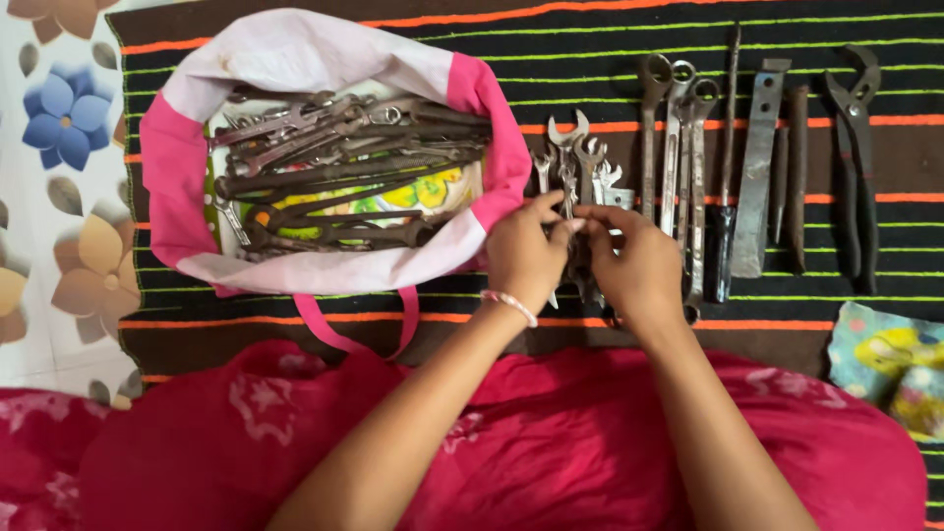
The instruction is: The person sits on the floor and repeatedly takes metal tools from a pink and white bag, then places them in a row on a striped mat. The tools include wrenches, pliers, and other metal implements. The person continues this process throughout the clip.
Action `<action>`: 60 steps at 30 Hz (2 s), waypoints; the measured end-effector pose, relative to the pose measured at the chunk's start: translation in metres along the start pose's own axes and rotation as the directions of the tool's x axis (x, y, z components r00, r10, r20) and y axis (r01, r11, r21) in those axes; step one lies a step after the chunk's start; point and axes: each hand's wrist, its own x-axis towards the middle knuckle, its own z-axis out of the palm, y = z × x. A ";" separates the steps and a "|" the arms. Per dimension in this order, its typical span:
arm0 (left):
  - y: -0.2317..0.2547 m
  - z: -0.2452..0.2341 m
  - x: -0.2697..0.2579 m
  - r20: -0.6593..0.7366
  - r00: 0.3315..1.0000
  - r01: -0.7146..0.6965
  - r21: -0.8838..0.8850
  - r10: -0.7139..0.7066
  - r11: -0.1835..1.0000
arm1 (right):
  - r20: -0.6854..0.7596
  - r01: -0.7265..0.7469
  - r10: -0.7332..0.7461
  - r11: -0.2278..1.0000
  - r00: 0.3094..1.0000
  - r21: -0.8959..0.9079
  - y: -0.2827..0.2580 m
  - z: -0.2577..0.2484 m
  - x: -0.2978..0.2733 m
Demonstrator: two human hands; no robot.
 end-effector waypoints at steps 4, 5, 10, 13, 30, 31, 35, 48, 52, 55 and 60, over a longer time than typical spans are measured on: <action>0.007 0.000 -0.002 -0.043 0.997 -0.061 0.063 0.063 0.996 | 0.059 -0.172 0.171 0.985 0.984 0.019 -0.008 -0.003 -0.002; 0.007 -0.001 -0.003 -0.046 0.997 -0.059 0.052 0.061 0.997 | 0.043 -0.146 0.144 0.989 0.989 0.029 -0.010 -0.004 -0.002; 0.009 -0.005 -0.009 -0.059 0.989 -0.136 0.043 0.138 0.990 | 0.028 -0.166 0.167 0.986 0.986 -0.018 -0.012 -0.007 -0.004; 0.012 -0.007 -0.010 -0.092 0.947 -0.291 0.161 0.308 0.943 | -0.014 -0.076 0.076 0.997 0.997 -0.013 -0.007 -0.005 -0.005; 0.015 -0.202 -0.022 0.317 0.865 -0.499 0.446 0.390 0.743 | 0.067 0.309 -0.317 0.945 0.946 0.109 -0.072 -0.010 -0.069; 0.011 -0.217 -0.020 0.297 0.895 -0.444 0.509 0.333 0.738 | 0.092 0.262 -0.277 0.954 0.957 0.148 -0.079 -0.009 -0.068; -0.021 -0.263 -0.013 0.121 0.953 -0.303 0.397 0.278 0.866 | 0.109 0.170 -0.199 0.958 0.974 0.229 -0.104 -0.002 -0.057; -0.074 -0.216 0.040 0.238 0.949 -0.312 0.592 0.209 0.743 | 0.052 0.292 -0.296 0.953 0.954 0.078 -0.121 0.125 0.002; -0.083 -0.200 0.048 0.216 0.962 -0.267 0.613 0.167 0.743 | 0.096 0.273 -0.262 0.954 0.960 -0.127 -0.124 0.139 -0.002; -0.091 -0.190 0.051 0.206 0.978 -0.178 0.699 0.044 0.692 | 0.037 0.356 -0.354 0.924 0.934 -0.139 -0.120 0.140 -0.007; -0.104 -0.182 0.055 0.202 0.979 -0.171 0.702 0.036 0.692 | 0.026 0.433 -0.434 0.889 0.901 -0.153 -0.118 0.137 -0.006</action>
